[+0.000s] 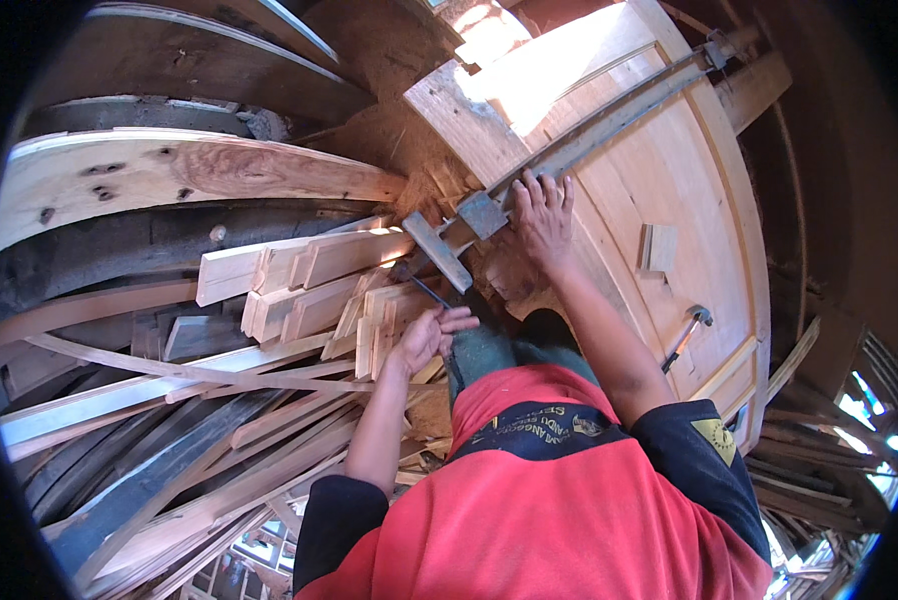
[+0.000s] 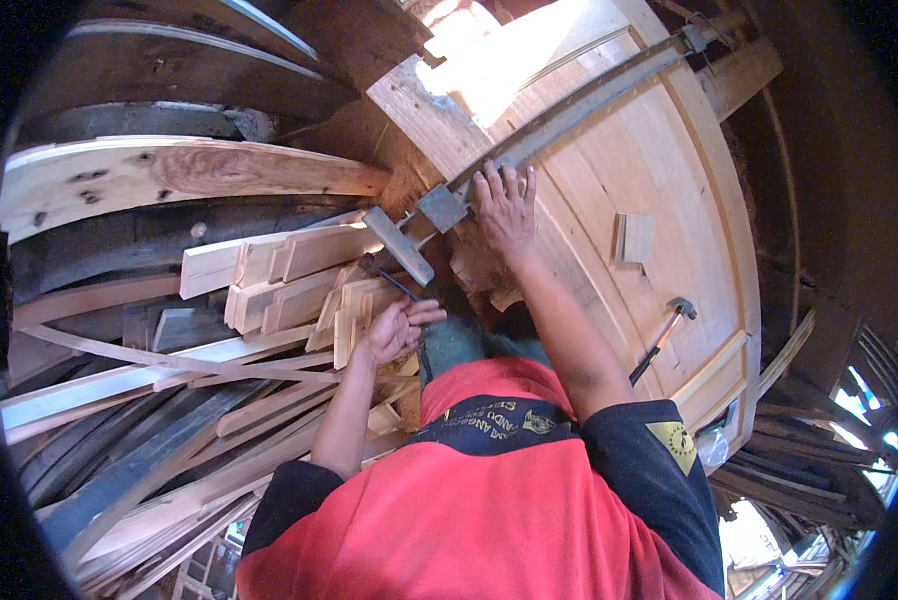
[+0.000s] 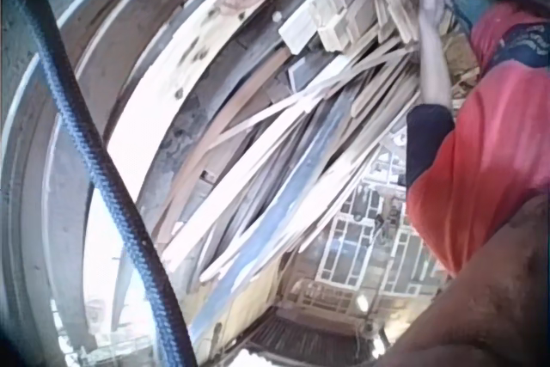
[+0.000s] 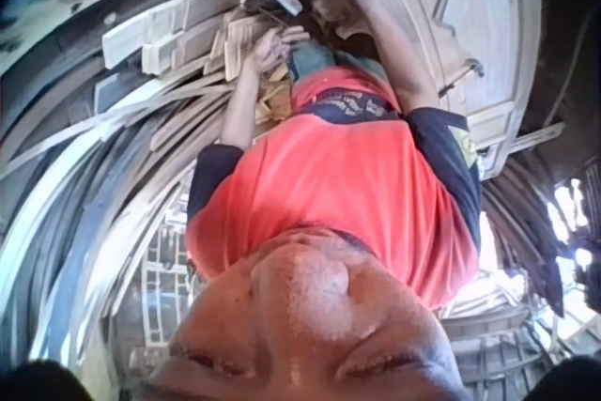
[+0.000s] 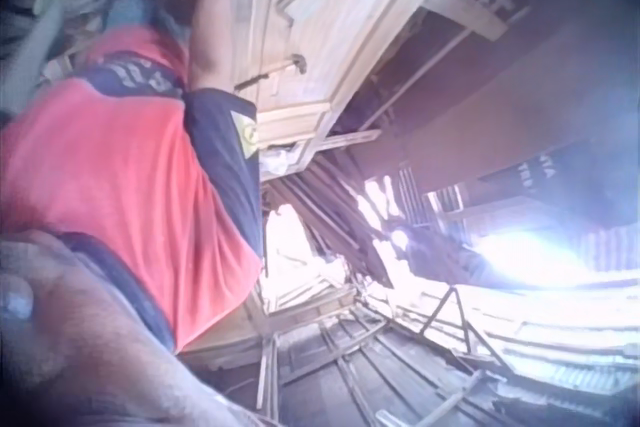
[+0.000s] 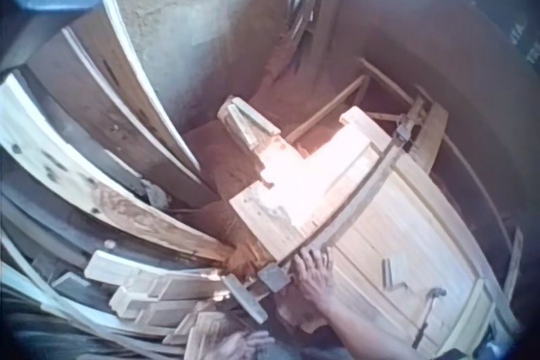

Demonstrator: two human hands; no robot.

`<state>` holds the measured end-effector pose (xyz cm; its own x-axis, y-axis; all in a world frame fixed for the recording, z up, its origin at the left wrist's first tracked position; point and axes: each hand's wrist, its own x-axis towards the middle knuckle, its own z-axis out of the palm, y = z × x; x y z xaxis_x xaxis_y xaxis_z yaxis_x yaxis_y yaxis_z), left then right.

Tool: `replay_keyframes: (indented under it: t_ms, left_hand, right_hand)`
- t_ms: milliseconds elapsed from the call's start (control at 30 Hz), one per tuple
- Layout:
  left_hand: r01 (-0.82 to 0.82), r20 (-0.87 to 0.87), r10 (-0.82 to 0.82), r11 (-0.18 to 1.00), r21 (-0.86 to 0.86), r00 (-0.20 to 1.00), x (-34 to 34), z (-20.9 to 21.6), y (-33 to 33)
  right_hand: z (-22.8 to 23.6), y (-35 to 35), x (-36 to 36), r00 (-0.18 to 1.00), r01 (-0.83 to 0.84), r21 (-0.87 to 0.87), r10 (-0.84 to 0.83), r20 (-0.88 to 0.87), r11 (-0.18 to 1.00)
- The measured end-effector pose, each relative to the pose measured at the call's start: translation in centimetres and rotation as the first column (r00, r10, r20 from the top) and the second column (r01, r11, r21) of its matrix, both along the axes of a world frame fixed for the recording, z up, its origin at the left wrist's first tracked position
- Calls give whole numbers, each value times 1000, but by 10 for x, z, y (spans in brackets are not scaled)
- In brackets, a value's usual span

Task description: The person constructs a wooden door by positioning wood panels into a frame, securing the assembly with a large bar clamp, and then using a hammer, a hand plane, and a drill to fit and secure the components.

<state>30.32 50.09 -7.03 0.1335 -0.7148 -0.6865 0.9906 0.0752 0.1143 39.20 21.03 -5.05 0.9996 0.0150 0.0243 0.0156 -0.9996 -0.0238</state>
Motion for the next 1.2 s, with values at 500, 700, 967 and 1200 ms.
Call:
replay_keyframes:
  t_ms: [500,700,967,1200]
  left_hand:
    - [-705,470,579,695,142,666,146,-10,53]
    - [-1,816,-337,924,382,469,68,86,40]
    - [12,86,-40,950,313,996,-38,-55,10]
    - [-340,-177,374,920,194,910,55,-119,31]
  right_hand:
    - [7,6,2,1000,2,71,-3,15,997]
    - [4,6,1,1000,-8,42,7,17,999]
    - [-4,5,1,999,-40,-5,40,29,999]
    - [-4,3,0,999,-21,13,21,32,1000]
